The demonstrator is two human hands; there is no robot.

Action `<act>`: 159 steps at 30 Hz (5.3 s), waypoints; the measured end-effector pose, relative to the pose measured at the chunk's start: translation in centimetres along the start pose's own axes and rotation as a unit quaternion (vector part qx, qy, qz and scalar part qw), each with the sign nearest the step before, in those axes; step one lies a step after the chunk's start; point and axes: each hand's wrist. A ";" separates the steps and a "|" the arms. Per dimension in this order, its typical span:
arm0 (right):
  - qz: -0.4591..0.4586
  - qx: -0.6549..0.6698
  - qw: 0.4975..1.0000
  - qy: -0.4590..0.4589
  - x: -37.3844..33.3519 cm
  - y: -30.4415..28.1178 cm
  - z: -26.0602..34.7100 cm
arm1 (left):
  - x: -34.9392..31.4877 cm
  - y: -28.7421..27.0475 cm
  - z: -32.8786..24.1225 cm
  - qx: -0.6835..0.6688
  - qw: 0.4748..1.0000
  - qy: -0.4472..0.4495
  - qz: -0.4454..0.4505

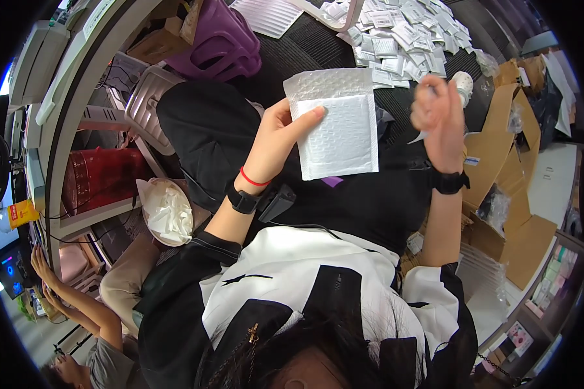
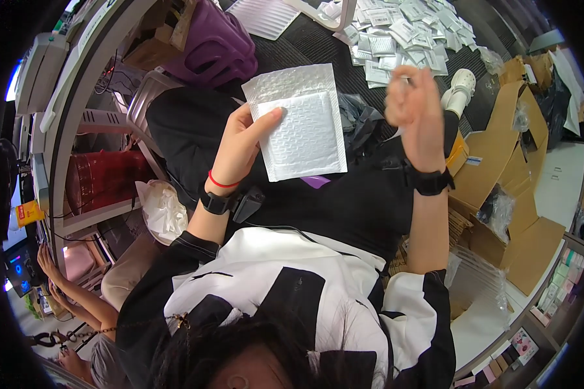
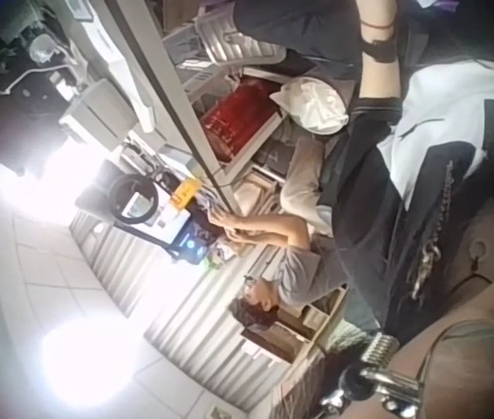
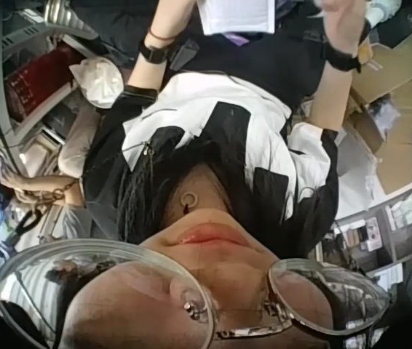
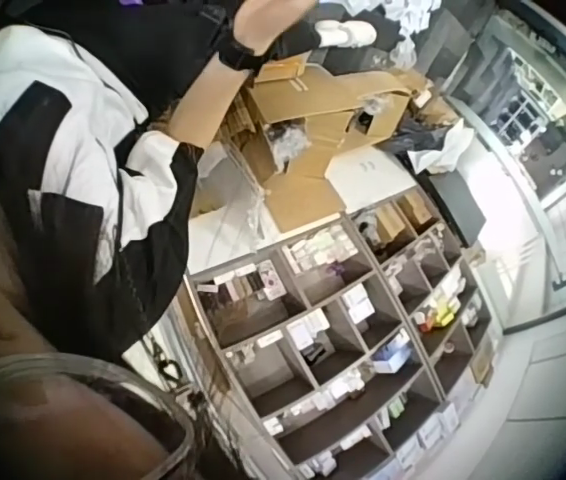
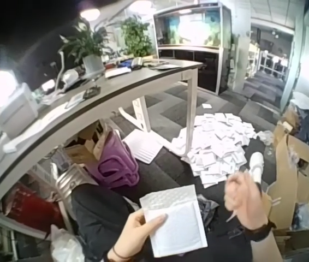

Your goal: The person packs small items by placing a black package into a white padded envelope, adhering a shipping label to it, and setting it aside. They then repeat the process with another item, envelope, and label.

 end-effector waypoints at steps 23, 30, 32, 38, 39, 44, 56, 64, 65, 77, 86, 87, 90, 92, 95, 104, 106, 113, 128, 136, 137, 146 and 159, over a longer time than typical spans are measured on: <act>0.098 -0.233 0.963 0.093 -1.4 3.0 -1.9 | 0.9 0.2 -1.8 0.147 0.965 0.012 0.219; 0.138 -0.257 0.952 0.097 -0.1 4.2 -0.4 | 0.7 -0.1 -2.9 0.048 0.972 -0.002 0.230; 0.062 -0.363 0.922 0.118 0.4 6.1 -0.7 | 0.7 -1.3 -2.6 0.086 0.973 0.001 0.215; -0.053 -0.196 0.977 0.071 -0.1 7.8 -1.4 | 0.7 0.2 -2.8 0.067 0.978 0.010 0.196; -0.044 -0.194 0.978 0.064 0.1 8.0 -1.5 | 0.7 0.1 -3.5 0.089 0.969 0.022 0.229; -0.141 -0.196 0.970 -0.003 0.5 6.3 -0.6 | -0.5 0.3 -10.6 0.195 0.963 0.144 0.121; -0.086 -0.387 0.917 -0.049 0.3 5.8 -0.7 | 6.2 -13.7 -30.3 0.786 0.454 0.304 -0.287; -0.051 -0.400 0.914 -0.036 -0.1 5.8 -1.2 | 7.6 -16.0 -31.5 0.923 0.314 0.017 -0.220; -0.065 -0.383 0.921 -0.035 -0.2 5.7 -1.2 | 6.4 -13.9 -30.4 0.865 0.413 0.127 -0.256; 0.021 -0.365 0.930 -0.029 4.1 10.7 1.1 | 0.7 -7.9 -19.8 0.332 0.761 0.479 -0.284; 0.181 -0.608 0.740 -0.224 9.6 17.6 4.1 | 1.0 -12.1 -21.3 -0.269 0.936 0.175 -0.147; 0.170 -0.630 0.717 -0.244 10.0 18.1 4.4 | 1.2 -11.5 -21.7 -0.251 0.937 0.172 -0.170; 0.146 -0.634 0.708 -0.275 11.6 20.4 4.5 | 1.0 -11.5 -22.1 -0.273 0.934 0.146 -0.179; 0.180 -0.574 0.743 -0.294 12.8 21.2 3.8 | 1.1 -12.1 -22.1 -0.256 0.935 0.141 -0.201; 0.154 -0.598 0.735 -0.279 13.9 23.4 3.3 | 1.2 -12.6 -21.5 -0.196 0.936 0.145 -0.252; 0.118 -0.583 0.675 -0.437 20.9 29.6 1.0 | 0.4 -11.2 -20.1 -0.074 0.910 0.292 -0.286; 0.110 -0.596 0.650 -0.459 23.0 29.7 0.2 | -0.1 -7.3 -20.5 0.359 0.719 0.507 -0.312; 0.156 -0.566 0.650 -0.482 28.8 29.5 -4.4 | 0.4 -9.9 -19.4 0.075 0.934 0.238 -0.255; 0.118 -0.569 0.661 -0.474 25.6 30.1 -3.0 | 2.7 -10.3 -18.3 -0.081 0.910 0.309 -0.265; 0.100 -0.584 0.665 -0.455 26.0 29.8 -3.0 | 2.8 -9.6 -18.2 -0.096 0.910 0.326 -0.237; 0.100 -0.583 0.666 -0.455 26.0 29.9 -2.9 | 2.7 -10.0 -18.3 -0.097 0.914 0.322 -0.227; 0.115 -0.624 0.627 -0.453 26.5 30.0 -2.4 | 3.0 -10.4 -18.5 -0.032 0.903 0.339 -0.261; 0.163 -0.566 0.692 -0.417 27.5 29.5 -2.0 | 2.4 -9.5 -19.4 0.009 0.896 0.337 -0.288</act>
Point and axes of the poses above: each hand's wrist, its own x-axis towards the middle knuckle, its own y-axis out of the palm, z = x × y, and after that the axes turned 14 degrees about -x, right-handed
